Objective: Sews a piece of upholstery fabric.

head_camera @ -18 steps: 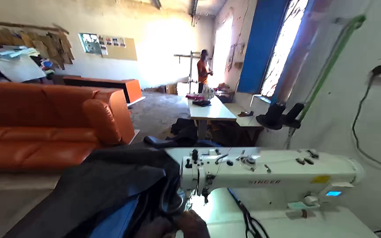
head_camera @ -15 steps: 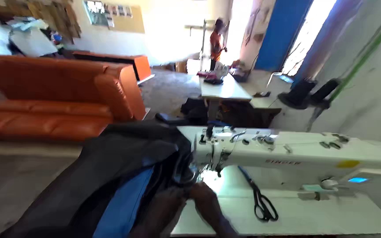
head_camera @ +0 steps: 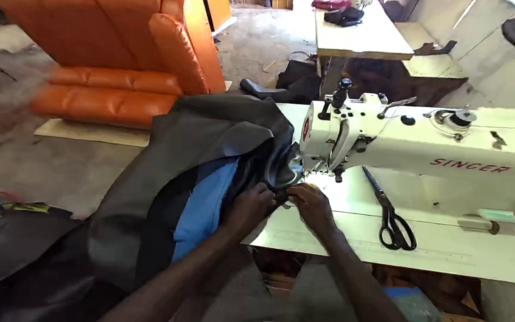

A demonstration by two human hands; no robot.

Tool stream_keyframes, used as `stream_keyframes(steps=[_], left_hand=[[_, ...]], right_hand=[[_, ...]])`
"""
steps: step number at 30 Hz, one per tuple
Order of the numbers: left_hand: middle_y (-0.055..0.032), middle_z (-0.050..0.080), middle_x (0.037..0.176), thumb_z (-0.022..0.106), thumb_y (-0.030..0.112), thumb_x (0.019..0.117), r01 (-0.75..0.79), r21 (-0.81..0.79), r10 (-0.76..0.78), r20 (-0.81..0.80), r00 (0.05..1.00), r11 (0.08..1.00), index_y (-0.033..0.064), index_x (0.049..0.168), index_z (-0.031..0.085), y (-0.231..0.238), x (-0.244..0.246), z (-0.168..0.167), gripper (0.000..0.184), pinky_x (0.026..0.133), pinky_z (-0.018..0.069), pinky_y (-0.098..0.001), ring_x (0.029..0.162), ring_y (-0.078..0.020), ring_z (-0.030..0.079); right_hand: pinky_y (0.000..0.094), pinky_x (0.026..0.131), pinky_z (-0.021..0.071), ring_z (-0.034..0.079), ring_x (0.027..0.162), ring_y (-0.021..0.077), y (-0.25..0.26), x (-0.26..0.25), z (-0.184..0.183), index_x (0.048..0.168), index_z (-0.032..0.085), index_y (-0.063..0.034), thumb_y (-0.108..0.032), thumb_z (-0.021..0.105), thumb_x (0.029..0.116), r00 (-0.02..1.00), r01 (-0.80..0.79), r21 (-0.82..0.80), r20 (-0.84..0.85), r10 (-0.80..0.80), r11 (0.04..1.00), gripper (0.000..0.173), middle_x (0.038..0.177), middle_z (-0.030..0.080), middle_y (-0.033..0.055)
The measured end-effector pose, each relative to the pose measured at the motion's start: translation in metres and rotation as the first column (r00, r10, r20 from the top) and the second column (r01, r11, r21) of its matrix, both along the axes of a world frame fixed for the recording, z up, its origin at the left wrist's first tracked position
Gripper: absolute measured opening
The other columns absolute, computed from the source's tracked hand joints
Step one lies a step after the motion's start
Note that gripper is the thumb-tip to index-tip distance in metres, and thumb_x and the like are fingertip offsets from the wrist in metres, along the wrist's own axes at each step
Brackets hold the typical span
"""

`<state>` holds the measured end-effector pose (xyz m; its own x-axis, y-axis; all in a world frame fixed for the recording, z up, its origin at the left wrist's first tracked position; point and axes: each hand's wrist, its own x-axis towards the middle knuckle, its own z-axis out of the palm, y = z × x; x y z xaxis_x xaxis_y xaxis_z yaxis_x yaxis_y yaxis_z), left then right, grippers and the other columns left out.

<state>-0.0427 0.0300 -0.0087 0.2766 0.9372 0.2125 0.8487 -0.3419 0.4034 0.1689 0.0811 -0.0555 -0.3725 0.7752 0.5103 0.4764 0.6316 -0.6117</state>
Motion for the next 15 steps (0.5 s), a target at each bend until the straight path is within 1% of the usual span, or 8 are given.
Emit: stream_keyframes(steps=[3,6,8,10,12,14,15], left_hand=[[-0.0112,0.069,0.11,0.067,0.018,0.1003,0.003,-0.012,-0.003,0.021,1.0,1.0,0.0055,0.106,0.074,0.004,0.0,0.0,0.015,0.081,0.0617,-0.0463,0.09,-0.0254,0.071],[-0.0108,0.068,0.11,0.065,0.02,0.1009,0.034,-0.05,-0.036,-0.036,0.999,0.998,0.0071,0.105,0.071,0.003,0.002,0.004,0.015,0.08,0.0614,-0.0483,0.092,-0.0261,0.071],[-0.0098,0.067,0.104,0.064,0.02,0.1009,0.102,-0.032,-0.105,-0.092,0.99,0.994,0.0073,0.103,0.07,-0.001,0.007,0.013,0.014,0.079,0.0607,-0.0478,0.092,-0.0257,0.069],[-0.0116,0.068,0.104,0.064,0.017,0.1003,0.133,-0.031,-0.136,-0.159,0.978,0.991,0.006,0.103,0.071,-0.004,0.016,0.026,0.013,0.08,0.0604,-0.0498,0.095,-0.0286,0.07],[-0.0133,0.069,0.106,0.063,0.016,0.1008,0.111,-0.067,-0.121,-0.167,0.978,0.992,0.0043,0.105,0.071,-0.002,0.02,0.03,0.015,0.081,0.0599,-0.0512,0.097,-0.0306,0.07],[-0.0108,0.069,0.104,0.064,0.021,0.1015,0.082,-0.06,-0.09,-0.131,0.987,0.995,0.006,0.107,0.07,0.0,0.017,0.025,0.017,0.08,0.0603,-0.0494,0.093,-0.0274,0.07],[-0.0099,0.069,0.105,0.065,0.025,0.1009,0.061,-0.059,-0.068,-0.121,0.99,0.996,0.0073,0.11,0.07,-0.001,0.016,0.022,0.021,0.081,0.0606,-0.0496,0.094,-0.0265,0.07]], right_hand=[[0.0404,0.092,0.0581,0.069,0.106,0.0212,0.0,-0.002,-0.001,0.106,0.077,-0.0121,-0.011,0.066,0.098,1.0,0.03,0.021,0.007,-0.03,0.999,0.014,0.11,0.074,0.0044],[0.0419,0.09,0.0589,0.069,0.105,0.0227,-0.002,-0.002,-0.002,0.107,0.077,-0.0121,-0.01,0.065,0.0987,0.999,0.038,0.036,0.03,-0.039,0.999,0.016,0.112,0.074,0.0052],[0.0412,0.089,0.0591,0.069,0.104,0.023,-0.007,-0.001,-0.001,0.107,0.076,-0.0115,-0.006,0.064,0.0982,0.998,0.041,0.061,0.035,-0.043,0.997,0.016,0.11,0.073,0.0055],[0.0415,0.085,0.0585,0.068,0.1,0.0247,-0.015,0.003,0.003,0.107,0.076,-0.0096,0.0,0.062,0.0969,0.998,0.044,0.081,0.037,-0.047,0.996,0.02,0.107,0.072,0.0074],[0.0422,0.082,0.0583,0.069,0.095,0.0255,-0.013,0.002,0.004,0.105,0.076,-0.0105,0.002,0.061,0.096,0.996,0.058,0.079,0.063,-0.063,0.995,0.022,0.103,0.073,0.0073],[0.0427,0.08,0.0594,0.069,0.093,0.0254,-0.005,0.0,0.002,0.103,0.075,-0.0117,0.002,0.061,0.0951,0.993,0.073,0.072,0.089,-0.079,0.995,0.022,0.101,0.073,0.0065],[0.0434,0.08,0.0596,0.07,0.094,0.026,-0.003,-0.001,0.002,0.103,0.076,-0.0114,0.002,0.06,0.095,0.992,0.072,0.064,0.097,-0.078,0.995,0.022,0.1,0.073,0.0069]])
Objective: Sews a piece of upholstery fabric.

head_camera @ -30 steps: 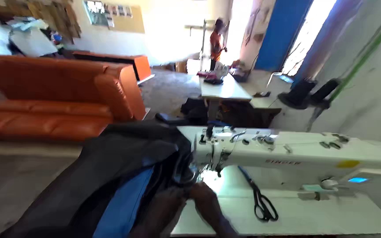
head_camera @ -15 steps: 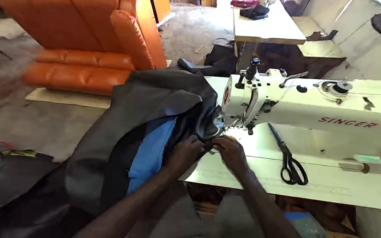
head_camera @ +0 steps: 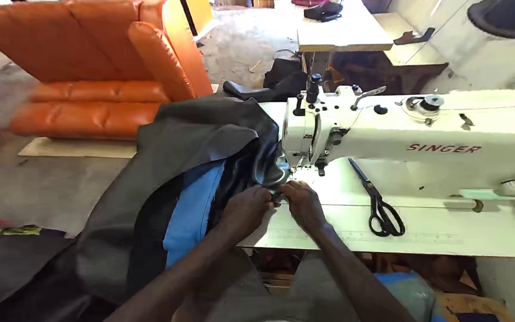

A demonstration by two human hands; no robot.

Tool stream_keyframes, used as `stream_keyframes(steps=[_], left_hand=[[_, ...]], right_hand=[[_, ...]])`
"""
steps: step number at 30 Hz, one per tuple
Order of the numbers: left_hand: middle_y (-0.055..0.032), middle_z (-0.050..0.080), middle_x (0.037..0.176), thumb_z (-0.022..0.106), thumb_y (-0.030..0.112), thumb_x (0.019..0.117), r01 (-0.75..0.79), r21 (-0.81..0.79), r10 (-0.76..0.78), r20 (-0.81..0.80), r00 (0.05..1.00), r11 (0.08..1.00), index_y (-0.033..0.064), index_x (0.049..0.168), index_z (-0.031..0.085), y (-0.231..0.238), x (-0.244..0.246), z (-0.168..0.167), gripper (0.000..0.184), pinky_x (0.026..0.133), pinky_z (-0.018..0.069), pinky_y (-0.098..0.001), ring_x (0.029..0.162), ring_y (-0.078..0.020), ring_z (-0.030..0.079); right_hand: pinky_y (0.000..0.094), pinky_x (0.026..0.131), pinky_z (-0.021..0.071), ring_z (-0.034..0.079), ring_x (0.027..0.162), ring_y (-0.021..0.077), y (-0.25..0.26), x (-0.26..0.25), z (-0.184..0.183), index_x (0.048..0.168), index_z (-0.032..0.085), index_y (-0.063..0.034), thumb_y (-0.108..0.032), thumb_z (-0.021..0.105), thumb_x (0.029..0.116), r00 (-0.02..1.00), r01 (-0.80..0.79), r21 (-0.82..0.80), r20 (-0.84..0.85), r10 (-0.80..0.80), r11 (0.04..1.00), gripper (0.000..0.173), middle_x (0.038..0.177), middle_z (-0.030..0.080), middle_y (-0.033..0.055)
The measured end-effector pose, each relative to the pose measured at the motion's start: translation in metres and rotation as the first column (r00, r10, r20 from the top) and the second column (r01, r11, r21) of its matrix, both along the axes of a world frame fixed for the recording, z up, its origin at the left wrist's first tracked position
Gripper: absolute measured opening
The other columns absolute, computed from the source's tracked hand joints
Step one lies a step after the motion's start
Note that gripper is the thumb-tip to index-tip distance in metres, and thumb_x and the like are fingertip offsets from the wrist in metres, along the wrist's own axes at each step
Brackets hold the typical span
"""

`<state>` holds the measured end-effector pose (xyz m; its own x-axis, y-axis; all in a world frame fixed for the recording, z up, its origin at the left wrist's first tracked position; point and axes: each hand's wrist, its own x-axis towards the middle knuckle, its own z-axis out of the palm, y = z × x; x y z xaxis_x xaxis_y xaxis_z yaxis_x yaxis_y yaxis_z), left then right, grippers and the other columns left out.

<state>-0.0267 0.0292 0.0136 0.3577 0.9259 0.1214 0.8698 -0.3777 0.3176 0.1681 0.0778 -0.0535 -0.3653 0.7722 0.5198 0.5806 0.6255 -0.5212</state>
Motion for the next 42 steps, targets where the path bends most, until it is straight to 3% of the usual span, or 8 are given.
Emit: stream_keyframes(steps=[4,7,10,14,16,20,24,42], left_hand=[[-0.008,0.069,0.097,0.07,0.024,0.0977,0.046,0.123,-0.04,-0.051,0.998,0.991,0.0095,0.099,0.075,-0.003,-0.003,-0.01,0.016,0.074,0.0603,-0.0468,0.089,-0.0258,0.07],[-0.0082,0.071,0.092,0.068,0.014,0.095,0.179,0.222,-0.156,-0.118,0.981,0.959,0.0096,0.097,0.077,0.001,0.002,-0.012,0.01,0.071,0.0605,-0.0454,0.085,-0.0263,0.071],[-0.0084,0.071,0.09,0.067,0.012,0.0944,0.271,0.158,-0.242,-0.18,0.953,0.95,0.0087,0.094,0.076,0.004,0.001,-0.003,0.01,0.067,0.0602,-0.0464,0.083,-0.027,0.072],[-0.0037,0.071,0.099,0.059,0.025,0.1016,0.247,-0.337,-0.363,-0.344,0.866,0.909,0.0176,0.105,0.076,0.027,0.002,0.052,0.018,0.078,0.058,-0.0512,0.092,-0.025,0.07],[-0.0045,0.073,0.105,0.061,0.021,0.1015,0.308,-0.321,-0.393,-0.251,0.884,0.896,0.0169,0.109,0.076,0.044,0.004,0.063,0.017,0.086,0.0577,-0.0523,0.098,-0.0247,0.07],[0.0006,0.066,0.136,0.061,0.013,0.0979,0.56,-0.093,-0.567,-0.192,0.801,0.823,0.0186,0.126,0.072,0.082,0.007,0.016,0.03,0.103,0.049,-0.0518,0.13,-0.0259,0.058],[0.0033,0.064,0.139,0.06,0.021,0.0999,0.539,-0.018,-0.533,-0.184,0.826,0.842,0.0207,0.127,0.072,0.079,0.007,-0.011,0.03,0.101,0.0462,-0.0531,0.13,-0.0254,0.055],[-0.0003,0.063,0.139,0.056,0.025,0.1032,0.318,0.08,-0.313,-0.069,0.947,0.945,0.0207,0.126,0.072,0.055,0.022,-0.034,0.029,0.104,0.0443,-0.0527,0.132,-0.0267,0.053]], right_hand=[[0.0395,0.081,0.0604,0.07,0.096,0.0229,-0.007,-0.002,-0.001,0.1,0.076,-0.0104,0.002,0.061,0.0945,1.0,-0.015,0.049,-0.011,0.016,0.999,0.021,0.101,0.074,0.0057],[0.0378,0.093,0.0595,0.07,0.108,0.0221,-0.028,-0.01,0.001,0.099,0.077,-0.0075,0.004,0.064,0.0916,0.999,-0.038,0.088,0.019,0.036,0.995,0.019,0.109,0.074,0.0071],[0.038,0.099,0.0573,0.069,0.115,0.0225,-0.045,-0.017,0.0,0.101,0.077,-0.0065,0.003,0.066,0.0911,0.999,-0.008,0.078,0.049,0.004,0.997,0.018,0.116,0.074,0.0073],[0.0386,0.099,0.0579,0.071,0.112,0.023,-0.043,-0.021,-0.005,0.099,0.077,-0.0069,0.003,0.065,0.0911,1.0,0.003,0.099,0.029,-0.006,0.995,0.018,0.112,0.076,0.0084],[0.0379,0.096,0.0591,0.072,0.109,0.023,-0.042,-0.022,-0.007,0.099,0.078,-0.0078,0.001,0.065,0.0922,1.0,0.007,0.108,0.029,-0.01,0.994,0.018,0.109,0.076,0.0083],[0.0359,0.078,0.0613,0.071,0.091,0.0215,-0.041,-0.02,-0.004,0.09,0.075,-0.0084,0.003,0.065,0.0904,1.0,0.005,0.112,0.007,-0.005,0.994,0.015,0.094,0.072,0.0065],[0.0346,0.073,0.0604,0.069,0.087,0.0175,-0.04,-0.002,0.0,0.094,0.076,-0.0108,0.0,0.064,0.0916,0.999,-0.03,0.051,-0.021,0.031,0.998,0.016,0.092,0.07,0.003],[0.0309,0.086,0.0603,0.071,0.1,0.0158,-0.033,0.016,-0.004,0.097,0.077,-0.0103,0.0,0.062,0.0939,0.995,-0.082,0.044,-0.056,0.084,0.996,0.019,0.1,0.074,0.0026]])
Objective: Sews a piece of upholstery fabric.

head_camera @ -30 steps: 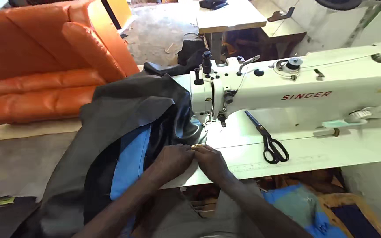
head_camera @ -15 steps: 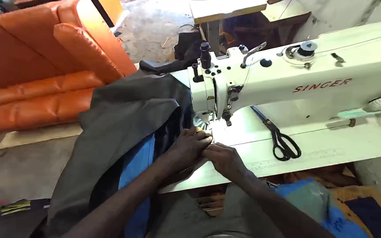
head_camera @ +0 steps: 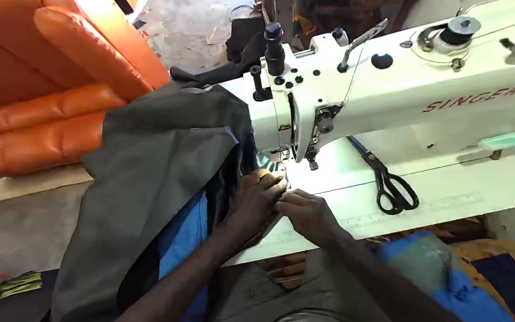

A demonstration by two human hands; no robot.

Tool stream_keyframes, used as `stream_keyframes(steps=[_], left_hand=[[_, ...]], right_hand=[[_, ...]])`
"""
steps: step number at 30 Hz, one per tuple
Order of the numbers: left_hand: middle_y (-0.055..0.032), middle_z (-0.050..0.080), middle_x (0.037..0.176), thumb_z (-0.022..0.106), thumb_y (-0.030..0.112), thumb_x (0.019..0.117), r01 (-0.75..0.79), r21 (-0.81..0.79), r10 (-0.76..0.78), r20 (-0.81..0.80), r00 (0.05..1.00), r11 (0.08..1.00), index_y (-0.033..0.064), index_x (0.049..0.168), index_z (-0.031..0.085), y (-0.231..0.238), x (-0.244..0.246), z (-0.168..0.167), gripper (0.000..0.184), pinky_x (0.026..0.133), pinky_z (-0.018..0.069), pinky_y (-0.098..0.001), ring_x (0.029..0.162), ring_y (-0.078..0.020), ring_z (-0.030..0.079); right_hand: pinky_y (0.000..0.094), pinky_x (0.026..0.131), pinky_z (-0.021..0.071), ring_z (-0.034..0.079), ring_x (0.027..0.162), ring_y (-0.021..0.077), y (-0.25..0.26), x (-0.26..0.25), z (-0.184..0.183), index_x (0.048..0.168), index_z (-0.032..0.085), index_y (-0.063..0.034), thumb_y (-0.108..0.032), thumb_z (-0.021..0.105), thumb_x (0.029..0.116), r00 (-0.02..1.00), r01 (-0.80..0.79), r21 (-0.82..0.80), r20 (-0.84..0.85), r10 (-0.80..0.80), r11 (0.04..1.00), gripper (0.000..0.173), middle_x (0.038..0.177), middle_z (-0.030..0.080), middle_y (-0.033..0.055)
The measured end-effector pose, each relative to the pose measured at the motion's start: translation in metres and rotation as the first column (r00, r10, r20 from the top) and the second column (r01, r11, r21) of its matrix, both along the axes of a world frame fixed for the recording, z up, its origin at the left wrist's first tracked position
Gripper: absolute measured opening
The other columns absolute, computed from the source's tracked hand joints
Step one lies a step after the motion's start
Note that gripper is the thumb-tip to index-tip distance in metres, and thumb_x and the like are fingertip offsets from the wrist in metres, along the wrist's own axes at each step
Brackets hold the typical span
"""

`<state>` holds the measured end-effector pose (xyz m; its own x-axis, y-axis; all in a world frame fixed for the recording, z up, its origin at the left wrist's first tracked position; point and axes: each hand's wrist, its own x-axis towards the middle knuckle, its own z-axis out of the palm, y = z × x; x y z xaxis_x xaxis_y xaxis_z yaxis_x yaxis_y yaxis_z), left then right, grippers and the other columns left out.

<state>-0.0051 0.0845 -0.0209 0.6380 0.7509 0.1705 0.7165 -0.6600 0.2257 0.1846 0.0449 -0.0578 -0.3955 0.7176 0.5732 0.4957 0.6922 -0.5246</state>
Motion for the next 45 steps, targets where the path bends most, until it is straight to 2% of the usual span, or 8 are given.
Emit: stream_keyframes(steps=[12,16,20,29,35,41,43,45], left_hand=[[-0.0049,0.065,0.136,0.056,0.017,0.1021,-0.098,0.012,0.097,0.073,0.993,0.995,0.0128,0.12,0.075,0.004,0.008,-0.007,0.026,0.103,0.0462,-0.0544,0.13,-0.0289,0.056],[-0.0058,0.067,0.132,0.06,0.016,0.0998,-0.037,-0.003,0.037,0.155,0.987,0.999,0.0138,0.114,0.077,0.009,0.001,-0.01,0.023,0.103,0.046,-0.0557,0.129,-0.0311,0.056],[-0.0053,0.065,0.137,0.059,0.012,0.0998,-0.018,-0.037,0.021,0.087,0.996,0.999,0.014,0.117,0.076,0.008,0.001,-0.001,0.024,0.104,0.0467,-0.055,0.132,-0.0315,0.055],[-0.0062,0.064,0.138,0.057,0.01,0.1007,-0.118,0.001,0.118,0.016,0.993,0.993,0.0109,0.115,0.075,0.009,0.012,0.003,0.023,0.104,0.0465,-0.0556,0.134,-0.0325,0.053],[-0.0039,0.065,0.136,0.054,0.009,0.0984,-0.172,0.011,0.171,0.012,0.985,0.985,0.0155,0.117,0.075,0.021,0.012,-0.006,0.028,0.103,0.047,-0.0552,0.134,-0.0296,0.053],[-0.0079,0.066,0.135,0.055,0.003,0.095,-0.098,-0.009,0.098,0.185,0.978,0.995,0.0102,0.117,0.076,0.027,0.002,-0.01,0.031,0.108,0.044,-0.0572,0.135,-0.0313,0.053],[-0.0097,0.064,0.137,0.057,0.008,0.0983,-0.082,-0.011,0.082,0.224,0.971,0.997,0.0089,0.118,0.074,0.011,-0.004,0.0,0.026,0.115,0.0406,-0.0548,0.139,-0.0316,0.05],[-0.01,0.066,0.129,0.058,0.018,0.1018,-0.078,0.015,0.072,0.244,0.967,0.997,0.0087,0.118,0.074,-0.015,-0.012,0.013,0.025,0.109,0.0452,-0.0527,0.129,-0.0307,0.055]], right_hand=[[0.0336,0.09,0.0596,0.07,0.105,0.0168,0.001,0.001,-0.001,0.1,0.077,-0.0109,0.0,0.066,0.0928,0.997,0.067,-0.091,-0.024,-0.069,0.994,0.018,0.107,0.074,0.0039],[0.0344,0.085,0.0601,0.07,0.1,0.0165,0.0,0.0,0.002,0.1,0.077,-0.0115,0.002,0.067,0.0917,0.995,0.095,-0.111,-0.009,-0.097,0.989,0.019,0.108,0.073,0.0035],[0.0354,0.084,0.0601,0.07,0.099,0.0167,0.002,0.001,0.002,0.1,0.077,-0.0104,0.001,0.067,0.0927,0.995,0.095,-0.139,-0.029,-0.1,0.986,0.017,0.109,0.072,0.0035],[0.0382,0.091,0.0595,0.07,0.104,0.0183,0.017,-0.001,-0.002,0.101,0.078,-0.0097,0.001,0.065,0.0935,0.992,0.089,-0.185,-0.07,-0.104,0.979,0.018,0.113,0.074,0.0041],[0.0391,0.098,0.0567,0.068,0.113,0.0199,0.011,-0.001,0.0,0.107,0.077,-0.0095,-0.001,0.065,0.095,0.994,0.104,-0.173,-0.024,-0.11,0.979,0.019,0.12,0.072,0.0055],[0.04,0.106,0.0521,0.064,0.124,0.0225,0.001,-0.002,0.004,0.116,0.075,-0.0111,-0.004,0.066,0.096,0.992,0.112,-0.108,0.071,-0.104,0.988,0.023,0.129,0.07,0.007],[0.0402,0.106,0.0531,0.064,0.124,0.0209,0.009,-0.004,-0.002,0.114,0.076,-0.0118,-0.008,0.063,0.0984,0.994,0.105,-0.114,0.049,-0.1,0.988,0.021,0.129,0.07,0.0056],[0.04,0.106,0.0528,0.064,0.124,0.0203,0.012,-0.004,-0.003,0.113,0.076,-0.0111,-0.009,0.062,0.0994,0.996,0.09,-0.121,0.032,-0.087,0.989,0.02,0.128,0.07,0.005]])
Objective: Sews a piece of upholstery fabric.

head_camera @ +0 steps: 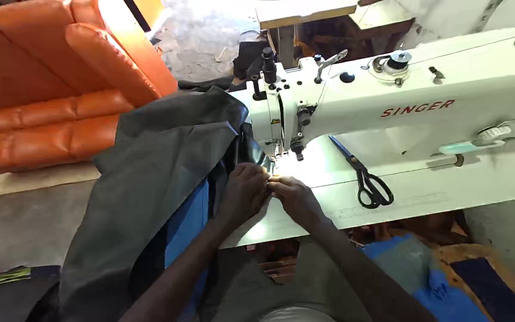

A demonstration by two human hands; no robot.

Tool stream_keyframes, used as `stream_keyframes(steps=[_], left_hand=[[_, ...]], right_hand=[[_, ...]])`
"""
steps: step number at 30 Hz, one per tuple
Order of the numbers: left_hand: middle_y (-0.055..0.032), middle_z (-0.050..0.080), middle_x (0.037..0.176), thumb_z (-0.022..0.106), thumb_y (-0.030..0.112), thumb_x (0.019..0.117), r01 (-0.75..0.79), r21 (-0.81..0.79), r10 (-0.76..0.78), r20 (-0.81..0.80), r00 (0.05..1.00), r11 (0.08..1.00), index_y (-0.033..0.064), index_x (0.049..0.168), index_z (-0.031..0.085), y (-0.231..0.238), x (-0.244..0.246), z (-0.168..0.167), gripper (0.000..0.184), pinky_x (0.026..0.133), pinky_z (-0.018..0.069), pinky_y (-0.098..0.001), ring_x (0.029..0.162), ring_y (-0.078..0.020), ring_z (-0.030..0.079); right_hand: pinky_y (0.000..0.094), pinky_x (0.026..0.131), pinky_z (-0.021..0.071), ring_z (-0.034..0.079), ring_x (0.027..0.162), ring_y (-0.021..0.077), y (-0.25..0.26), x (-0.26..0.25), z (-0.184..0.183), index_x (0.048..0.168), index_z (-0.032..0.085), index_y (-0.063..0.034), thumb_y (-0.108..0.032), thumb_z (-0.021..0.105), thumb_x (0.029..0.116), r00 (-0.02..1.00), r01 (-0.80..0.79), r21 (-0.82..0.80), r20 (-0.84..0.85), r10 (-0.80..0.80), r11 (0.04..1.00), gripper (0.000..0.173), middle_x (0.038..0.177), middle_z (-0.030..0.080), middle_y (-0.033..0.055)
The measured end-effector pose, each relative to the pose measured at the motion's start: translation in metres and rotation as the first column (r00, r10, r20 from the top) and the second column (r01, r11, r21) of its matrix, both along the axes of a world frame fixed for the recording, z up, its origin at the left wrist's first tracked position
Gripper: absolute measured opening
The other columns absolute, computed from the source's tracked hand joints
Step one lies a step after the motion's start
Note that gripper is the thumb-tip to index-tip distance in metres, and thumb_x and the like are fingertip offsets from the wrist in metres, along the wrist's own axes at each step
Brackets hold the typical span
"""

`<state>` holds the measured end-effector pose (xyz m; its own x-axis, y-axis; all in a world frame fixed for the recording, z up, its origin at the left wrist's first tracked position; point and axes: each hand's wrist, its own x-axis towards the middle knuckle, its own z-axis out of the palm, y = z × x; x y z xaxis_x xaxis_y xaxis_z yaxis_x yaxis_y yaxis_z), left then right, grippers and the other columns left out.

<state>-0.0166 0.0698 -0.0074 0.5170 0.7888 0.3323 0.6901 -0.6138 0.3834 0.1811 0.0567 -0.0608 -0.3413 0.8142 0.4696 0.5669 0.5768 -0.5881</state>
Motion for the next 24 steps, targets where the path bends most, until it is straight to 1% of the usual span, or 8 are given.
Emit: stream_keyframes(steps=[3,5,9,12,16,19,22,24], left_hand=[[-0.009,0.068,0.113,0.059,0.033,0.1032,-0.047,0.031,0.049,-0.076,0.996,0.998,0.0117,0.121,0.073,-0.033,-0.017,-0.001,0.031,0.093,0.0551,-0.0475,0.108,-0.0278,0.064],[-0.0096,0.068,0.109,0.06,0.035,0.1034,-0.106,0.051,0.111,-0.101,0.989,0.993,0.0114,0.125,0.071,-0.049,-0.028,-0.006,0.034,0.085,0.0592,-0.0446,0.101,-0.0261,0.067],[-0.0109,0.071,0.111,0.059,0.025,0.1042,-0.154,0.04,0.158,-0.116,0.981,0.987,0.0098,0.122,0.071,-0.061,-0.04,-0.002,0.026,0.086,0.0609,-0.0459,0.101,-0.0262,0.071],[-0.011,0.071,0.106,0.059,0.018,0.1038,-0.137,0.088,0.145,-0.102,0.984,0.987,0.0083,0.115,0.073,-0.055,-0.041,-0.003,0.02,0.081,0.0618,-0.0451,0.095,-0.0259,0.072],[-0.0123,0.07,0.109,0.059,0.012,0.103,-0.14,0.095,0.15,-0.109,0.983,0.986,0.0075,0.107,0.073,-0.047,-0.039,-0.001,0.016,0.077,0.0619,-0.0459,0.092,-0.0273,0.071],[-0.0115,0.069,0.115,0.06,0.014,0.1024,-0.13,0.037,0.134,-0.129,0.983,0.991,0.0095,0.111,0.073,-0.049,-0.04,0.001,0.017,0.085,0.061,-0.0468,0.102,-0.0268,0.07],[-0.0094,0.065,0.131,0.055,0.033,0.1054,-0.18,-0.05,0.165,-0.216,0.962,0.982,0.0146,0.136,0.064,-0.054,-0.05,0.001,0.037,0.102,0.0542,-0.0487,0.122,-0.0274,0.063],[-0.0055,0.061,0.143,0.047,0.052,0.1053,-0.199,-0.019,0.187,-0.263,0.946,0.98,0.0194,0.141,0.062,-0.058,-0.069,0.0,0.051,0.116,0.0419,-0.0532,0.141,-0.0293,0.05]], right_hand=[[0.0389,0.106,0.0525,0.065,0.122,0.0196,0.0,0.001,0.001,0.114,0.076,-0.0111,-0.01,0.061,0.1004,1.0,-0.007,0.0,0.009,0.007,1.0,0.02,0.128,0.07,0.0044],[0.0397,0.105,0.0524,0.065,0.122,0.0201,0.001,0.001,0.0,0.115,0.075,-0.0114,-0.013,0.061,0.1012,1.0,-0.01,-0.003,0.024,0.01,1.0,0.02,0.129,0.07,0.0041],[0.0424,0.102,0.0542,0.067,0.118,0.0212,0.002,0.0,0.001,0.116,0.076,-0.0119,-0.013,0.063,0.0999,1.0,-0.014,0.004,0.007,0.014,1.0,0.02,0.126,0.071,0.0042],[0.0422,0.097,0.057,0.069,0.111,0.0212,0.002,-0.001,0.005,0.118,0.074,-0.0118,-0.014,0.063,0.1,1.0,-0.031,0.021,0.004,0.031,0.999,0.021,0.12,0.073,0.0051],[0.042,0.092,0.0589,0.071,0.105,0.0224,0.003,-0.007,0.006,0.116,0.074,-0.0112,-0.013,0.065,0.0988,0.998,-0.054,0.076,-0.011,0.055,0.996,0.02,0.114,0.073,0.0074],[0.0427,0.097,0.057,0.068,0.113,0.0214,-0.001,-0.011,0.006,0.114,0.075,-0.0128,-0.013,0.065,0.0984,0.999,-0.049,0.083,0.018,0.048,0.995,0.019,0.117,0.073,0.0047],[0.0412,0.1,0.0559,0.066,0.119,0.0178,-0.004,-0.01,-0.001,0.114,0.075,-0.0163,-0.017,0.064,0.0999,0.999,-0.023,0.061,0.049,0.02,0.998,0.018,0.119,0.073,0.0013],[0.0395,0.102,0.0554,0.065,0.121,0.0152,-0.002,-0.01,-0.01,0.115,0.076,-0.0199,-0.024,0.06,0.1026,0.999,-0.011,-0.006,0.053,0.012,1.0,0.021,0.12,0.073,-0.0012]])
